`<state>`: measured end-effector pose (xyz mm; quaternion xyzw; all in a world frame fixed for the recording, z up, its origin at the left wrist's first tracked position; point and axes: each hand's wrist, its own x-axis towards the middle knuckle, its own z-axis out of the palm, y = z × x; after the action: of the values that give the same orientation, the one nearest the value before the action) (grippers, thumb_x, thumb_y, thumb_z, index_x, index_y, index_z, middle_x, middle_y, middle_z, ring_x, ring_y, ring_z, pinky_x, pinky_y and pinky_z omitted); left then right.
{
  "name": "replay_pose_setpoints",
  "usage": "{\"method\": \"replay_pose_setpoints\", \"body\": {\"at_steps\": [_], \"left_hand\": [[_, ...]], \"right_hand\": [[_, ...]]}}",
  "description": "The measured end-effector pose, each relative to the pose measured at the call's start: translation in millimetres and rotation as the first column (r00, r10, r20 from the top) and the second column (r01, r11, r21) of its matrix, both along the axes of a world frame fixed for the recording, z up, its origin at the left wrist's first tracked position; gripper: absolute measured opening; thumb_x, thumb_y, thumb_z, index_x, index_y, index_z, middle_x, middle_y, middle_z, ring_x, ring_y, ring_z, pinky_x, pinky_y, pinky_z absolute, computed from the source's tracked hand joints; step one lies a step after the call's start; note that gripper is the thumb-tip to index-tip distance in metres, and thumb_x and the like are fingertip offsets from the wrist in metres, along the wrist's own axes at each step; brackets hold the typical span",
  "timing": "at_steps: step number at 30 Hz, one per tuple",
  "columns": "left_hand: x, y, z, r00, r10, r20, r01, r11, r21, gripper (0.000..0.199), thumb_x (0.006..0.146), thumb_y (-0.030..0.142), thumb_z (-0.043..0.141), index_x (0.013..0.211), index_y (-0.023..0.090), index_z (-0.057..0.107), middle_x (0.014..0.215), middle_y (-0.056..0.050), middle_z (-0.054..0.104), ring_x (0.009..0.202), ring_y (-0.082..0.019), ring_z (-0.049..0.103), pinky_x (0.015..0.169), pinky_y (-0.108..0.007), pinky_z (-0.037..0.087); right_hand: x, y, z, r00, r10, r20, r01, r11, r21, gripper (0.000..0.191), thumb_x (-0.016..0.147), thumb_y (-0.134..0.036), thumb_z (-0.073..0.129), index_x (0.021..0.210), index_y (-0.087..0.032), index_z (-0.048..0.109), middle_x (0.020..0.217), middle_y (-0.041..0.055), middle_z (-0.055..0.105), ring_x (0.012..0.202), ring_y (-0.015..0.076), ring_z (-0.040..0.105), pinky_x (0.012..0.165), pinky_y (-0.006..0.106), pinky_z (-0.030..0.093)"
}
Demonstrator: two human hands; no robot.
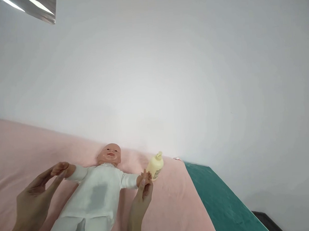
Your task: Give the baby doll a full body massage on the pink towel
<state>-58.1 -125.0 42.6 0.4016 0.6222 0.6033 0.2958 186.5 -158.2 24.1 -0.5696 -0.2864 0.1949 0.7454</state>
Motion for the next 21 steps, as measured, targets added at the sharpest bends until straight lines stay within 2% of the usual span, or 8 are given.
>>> {"method": "replay_pose_setpoints", "body": {"at_steps": [4,10,14,16,18,21], "left_hand": [[6,-3,-3.8,0.992,-0.066,-0.103,0.074,0.995,0.072,0.042,0.061,0.051,0.071,0.096,0.028,0.068,0.102,0.000,0.070,0.100,-0.029,0.064,0.088,-0.038,0.052],[11,-4,-4.6,0.971,-0.172,-0.168,0.206,0.955,0.212,0.028,0.062,0.050,0.071,0.085,0.033,0.071,0.098,0.002,0.070,0.095,-0.025,0.065,0.082,-0.032,0.054],[13,-6,-0.4,0.966,-0.204,-0.159,0.237,0.945,0.226,0.024,0.063,0.049,0.071,0.082,0.035,0.072,0.093,0.003,0.071,0.090,-0.025,0.065,0.082,-0.033,0.054],[12,-6,-0.4,0.967,-0.201,-0.154,0.231,0.949,0.214,0.027,0.061,0.050,0.071,0.082,0.033,0.072,0.094,0.003,0.071,0.092,-0.025,0.065,0.082,-0.033,0.053],[9,-3,-1.9,0.975,-0.169,-0.143,0.189,0.973,0.134,0.034,0.059,0.050,0.072,0.088,0.032,0.071,0.097,0.004,0.071,0.093,-0.027,0.064,0.078,-0.033,0.052],[0,3,-8.1,0.994,-0.049,-0.098,0.047,0.999,-0.019,0.041,0.065,0.051,0.069,0.101,0.032,0.069,0.101,0.004,0.071,0.097,-0.029,0.064,0.076,-0.034,0.049]], "right_hand": [[-16,-5,10.2,0.997,0.053,0.047,-0.055,0.997,0.046,0.054,0.086,-0.054,0.055,0.124,-0.015,0.057,0.135,0.0149,0.056,0.125,0.0274,0.052,0.100,0.041,0.044],[-29,-11,13.5,0.981,0.153,0.122,-0.161,0.985,0.056,0.046,0.086,-0.047,0.058,0.119,-0.016,0.058,0.131,0.0160,0.059,0.123,0.0272,0.053,0.097,0.041,0.046],[-37,-14,15.6,0.978,0.184,0.101,-0.189,0.980,0.053,0.042,0.085,-0.045,0.060,0.116,-0.016,0.060,0.129,0.0158,0.061,0.123,0.0280,0.053,0.096,0.040,0.047],[-37,-13,16.2,0.977,0.185,0.105,-0.191,0.980,0.050,0.043,0.085,-0.046,0.060,0.115,-0.016,0.059,0.128,0.0153,0.061,0.123,0.0275,0.053,0.096,0.039,0.046],[-33,-12,16.2,0.981,0.157,0.114,-0.163,0.986,0.042,0.044,0.085,-0.049,0.057,0.116,-0.017,0.058,0.130,0.0145,0.059,0.124,0.0264,0.052,0.096,0.037,0.045],[-15,-8,12.0,0.998,0.008,0.061,-0.009,1.000,0.014,0.046,0.086,-0.054,0.054,0.116,-0.019,0.055,0.128,0.0119,0.058,0.122,0.0241,0.052,0.095,0.035,0.045]]}}
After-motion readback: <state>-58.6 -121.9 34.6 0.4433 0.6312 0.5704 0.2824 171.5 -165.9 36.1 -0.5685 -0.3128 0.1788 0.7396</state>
